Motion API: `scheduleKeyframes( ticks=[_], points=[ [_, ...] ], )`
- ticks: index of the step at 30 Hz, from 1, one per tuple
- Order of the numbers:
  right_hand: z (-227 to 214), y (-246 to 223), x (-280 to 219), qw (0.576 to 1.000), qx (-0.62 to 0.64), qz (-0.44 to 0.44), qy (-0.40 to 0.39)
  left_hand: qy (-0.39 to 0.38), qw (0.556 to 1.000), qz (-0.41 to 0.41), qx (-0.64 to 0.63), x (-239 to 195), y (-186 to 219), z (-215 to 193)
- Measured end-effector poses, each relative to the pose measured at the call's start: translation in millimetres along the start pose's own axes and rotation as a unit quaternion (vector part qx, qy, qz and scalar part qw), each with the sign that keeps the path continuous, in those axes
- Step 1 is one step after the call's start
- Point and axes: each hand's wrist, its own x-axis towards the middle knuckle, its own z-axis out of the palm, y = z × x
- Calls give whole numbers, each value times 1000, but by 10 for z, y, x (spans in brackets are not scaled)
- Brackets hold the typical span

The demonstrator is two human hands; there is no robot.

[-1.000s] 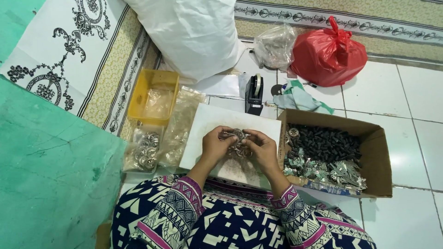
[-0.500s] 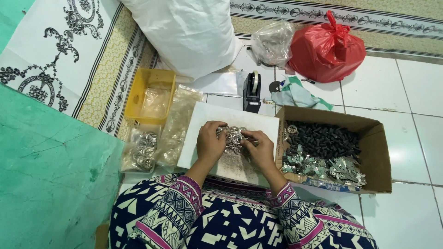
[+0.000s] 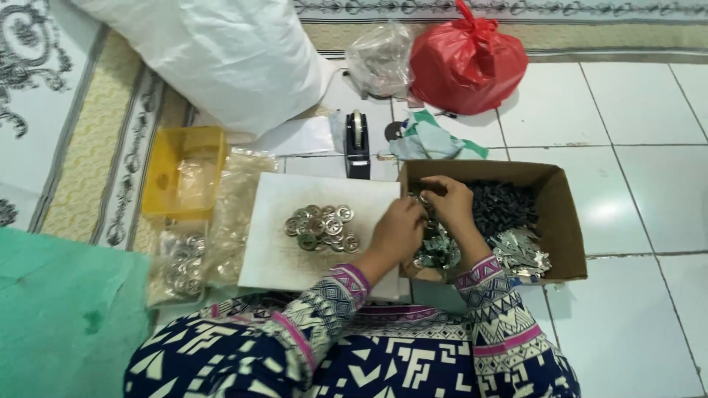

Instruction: The person takes small metal components from a cardboard box and a clear plastic bag, then fits them together by hand on a white board.

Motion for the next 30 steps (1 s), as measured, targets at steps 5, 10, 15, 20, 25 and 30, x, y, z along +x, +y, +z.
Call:
scheduleKeyframes(
  ticks=[5,10,15,20,25,30],
  points=[
    [105,544,166,993,-102,-55,-6,-146,977,-71,141,80,174,600],
    [167,695,201,953,-198,-225,-56,-59,916,-131,375,241,-258,1374],
    [227,538,90,926,-276,-241,-92,-288,803,-107,511,459,-185,1313],
    [338,889,156,925,-278,-249,-67,-376,730,-59,567,387,-211,1361],
    [327,821,130,920,-294,-252,-63,-316,735,-57,597,267,-500,1623],
    [226,677,72,922,-289,-250,-63,-365,741,-31,563,278,-313,1361]
  ],
)
